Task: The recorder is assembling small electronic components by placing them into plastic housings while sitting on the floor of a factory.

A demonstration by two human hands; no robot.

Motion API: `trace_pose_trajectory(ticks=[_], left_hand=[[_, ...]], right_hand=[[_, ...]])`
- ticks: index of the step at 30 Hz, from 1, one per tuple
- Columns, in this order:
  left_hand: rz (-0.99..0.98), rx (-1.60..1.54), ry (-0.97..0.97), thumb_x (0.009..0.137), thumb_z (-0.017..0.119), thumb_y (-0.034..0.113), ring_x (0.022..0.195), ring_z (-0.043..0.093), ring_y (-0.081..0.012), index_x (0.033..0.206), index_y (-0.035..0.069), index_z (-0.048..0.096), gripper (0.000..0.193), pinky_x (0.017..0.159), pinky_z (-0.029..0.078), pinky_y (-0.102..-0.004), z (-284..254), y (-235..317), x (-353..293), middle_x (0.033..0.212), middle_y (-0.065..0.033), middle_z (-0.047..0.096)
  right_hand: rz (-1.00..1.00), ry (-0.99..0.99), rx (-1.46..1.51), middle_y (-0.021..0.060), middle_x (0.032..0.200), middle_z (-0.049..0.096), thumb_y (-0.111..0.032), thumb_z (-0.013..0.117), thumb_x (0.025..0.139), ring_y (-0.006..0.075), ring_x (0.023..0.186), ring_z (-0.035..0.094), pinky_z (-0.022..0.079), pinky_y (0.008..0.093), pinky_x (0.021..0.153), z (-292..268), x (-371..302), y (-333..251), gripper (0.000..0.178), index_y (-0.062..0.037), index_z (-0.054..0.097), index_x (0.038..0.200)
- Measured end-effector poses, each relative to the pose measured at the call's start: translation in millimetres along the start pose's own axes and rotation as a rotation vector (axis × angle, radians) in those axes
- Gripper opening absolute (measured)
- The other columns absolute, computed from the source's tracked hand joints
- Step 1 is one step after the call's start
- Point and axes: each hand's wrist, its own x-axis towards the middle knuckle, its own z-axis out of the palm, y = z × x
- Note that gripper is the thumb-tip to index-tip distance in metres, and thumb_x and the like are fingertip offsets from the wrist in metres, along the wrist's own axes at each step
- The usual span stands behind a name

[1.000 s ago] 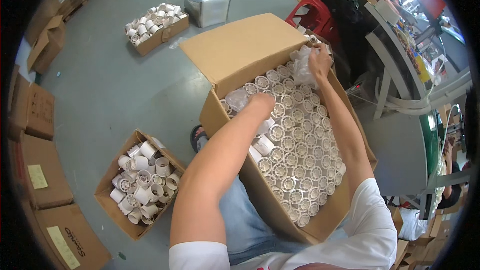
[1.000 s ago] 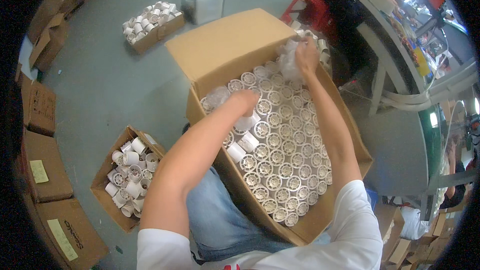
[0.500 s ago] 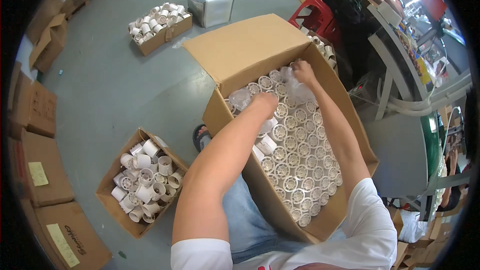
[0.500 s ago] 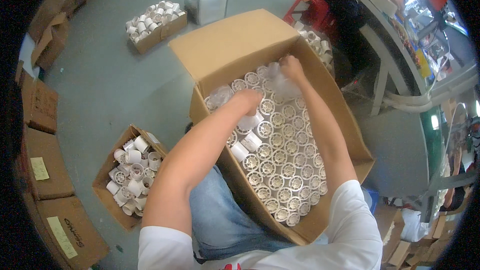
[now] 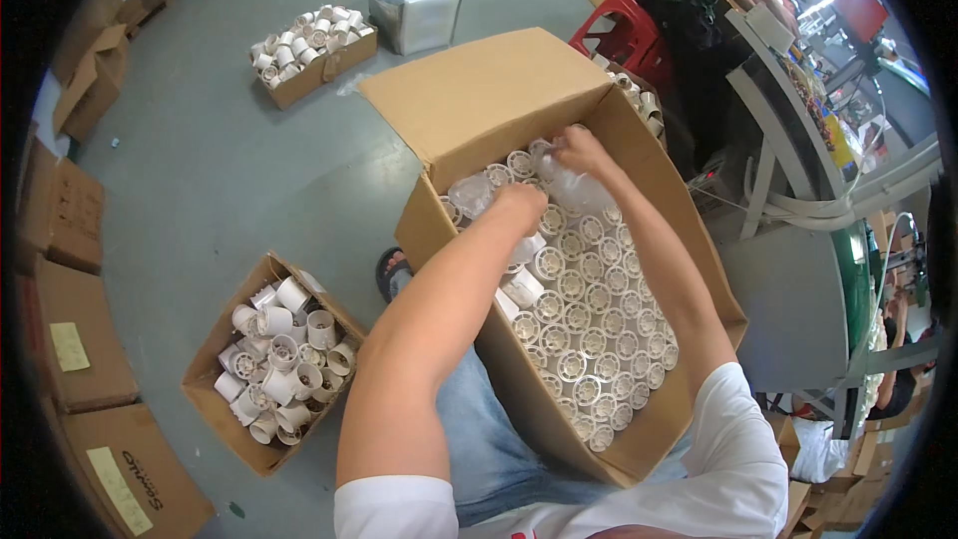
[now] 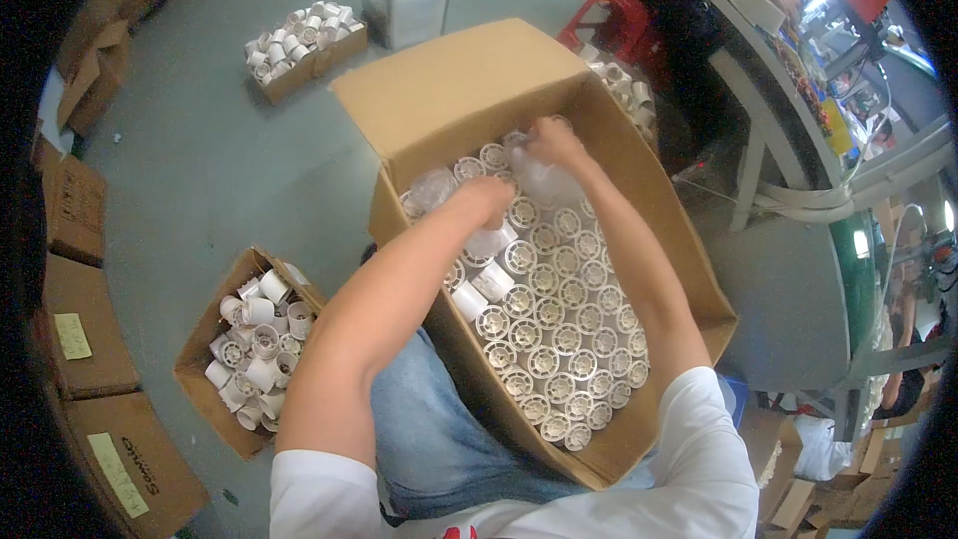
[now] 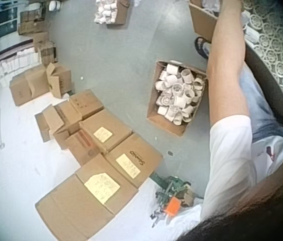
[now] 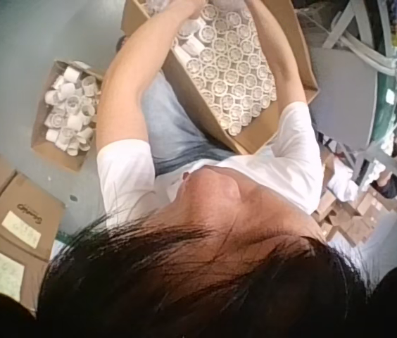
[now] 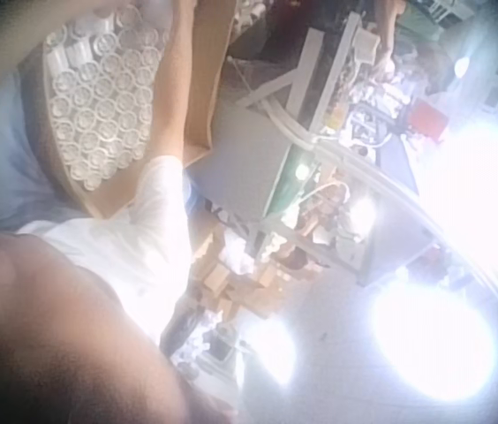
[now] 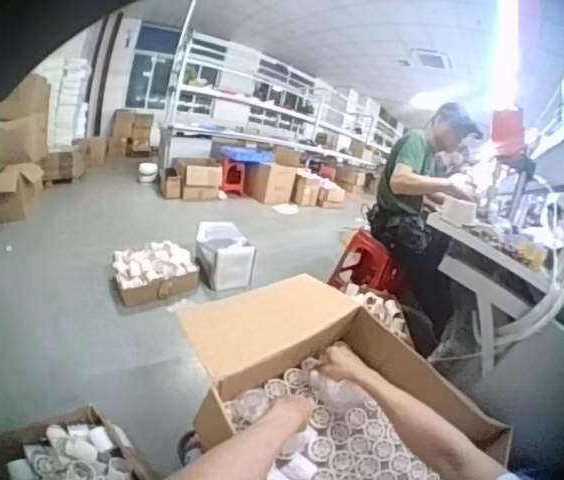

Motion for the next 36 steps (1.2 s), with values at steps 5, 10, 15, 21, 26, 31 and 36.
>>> trace_pose_trajectory(ticks=[5, 10, 15, 21, 26, 31, 36], left_hand=[[0.021, -0.004, -0.009, 0.074, 0.07, 0.01, 0.111, 0.061, -0.0234, 0.115, 0.008, 0.065, 0.041, 0.088, 0.053, -0.0373, -2, 2, -2, 0.123, -0.0087, 0.062], [-0.018, -0.02, -0.003, 0.074, 0.07, 0.011, 0.111, 0.061, -0.0233, 0.113, 0.008, 0.066, 0.04, 0.088, 0.053, -0.0371, 9, -9, -4, 0.123, -0.0083, 0.062], [0.018, -0.031, 0.009, 0.075, 0.07, 0.011, 0.111, 0.061, -0.0241, 0.113, 0.008, 0.066, 0.038, 0.088, 0.053, -0.0377, -2, 1, -3, 0.123, -0.0091, 0.062], [0.009, -0.033, 0.005, 0.076, 0.068, 0.01, 0.111, 0.061, -0.025, 0.113, 0.008, 0.066, 0.037, 0.088, 0.053, -0.0384, 1, -1, 1, 0.122, -0.0099, 0.062], [-0.007, -0.045, 0.029, 0.074, 0.068, 0.008, 0.11, 0.062, -0.026, 0.11, 0.006, 0.067, 0.036, 0.088, 0.053, -0.0393, 3, -5, -2, 0.12, -0.0112, 0.063], [0.008, -0.022, -0.009, 0.073, 0.069, 0.009, 0.109, 0.062, -0.0266, 0.109, 0.006, 0.067, 0.037, 0.088, 0.053, -0.0392, 5, -2, 2, 0.119, -0.0121, 0.063], [0.044, -0.014, 0.012, 0.072, 0.068, 0.007, 0.107, 0.063, -0.0275, 0.108, 0.006, 0.067, 0.036, 0.087, 0.053, -0.0389, 11, -12, 4, 0.117, -0.0124, 0.064]], right_hand=[[-0.013, -0.041, 0.06, 0.024, 0.088, 0.066, -0.008, 0.057, 0.071, 0.0345, 0.081, 0.066, 0.05, 0.0417, 0.072, 21, -1, 9, 0.028, 0.0009, 0.067, 0.095], [0.002, 0.155, 0.472, 0.0157, 0.085, 0.067, -0.006, 0.053, 0.069, 0.0237, 0.078, 0.064, 0.049, 0.0352, 0.072, -5, -20, 8, 0.029, 0.0022, 0.066, 0.094], [0.014, 0.287, 0.913, 0.0012, 0.078, 0.062, 0.0, 0.051, 0.066, 0.0102, 0.069, 0.056, 0.045, 0.0254, 0.062, -58, -45, 53, 0.027, -0.0017, 0.065, 0.089], [0.044, 0.57, 0.666, 0.0043, 0.076, 0.062, 0.004, 0.047, 0.065, 0.011, 0.068, 0.057, 0.045, 0.0245, 0.061, -74, -66, 53, 0.028, -0.0004, 0.063, 0.088], [0.11, 0.362, 0.277, 0.0213, 0.084, 0.065, -0.002, 0.053, 0.071, 0.0316, 0.083, 0.065, 0.048, 0.0357, 0.076, -61, -87, 11, 0.021, 0.0014, 0.064, 0.088], [0.145, 0.461, 0.346, 0.0163, 0.079, 0.065, -0.003, 0.055, 0.068, 0.0246, 0.079, 0.064, 0.048, 0.0322, 0.073, -75, -109, 16, 0.026, -0.0002, 0.065, 0.091], [0.332, 0.487, 0.781, 0.006, 0.078, 0.065, -0.017, 0.071, 0.077, 0.0119, 0.067, 0.059, 0.047, 0.027, 0.06, -105, -136, 25, 0.023, 0.0015, 0.067, 0.089]])
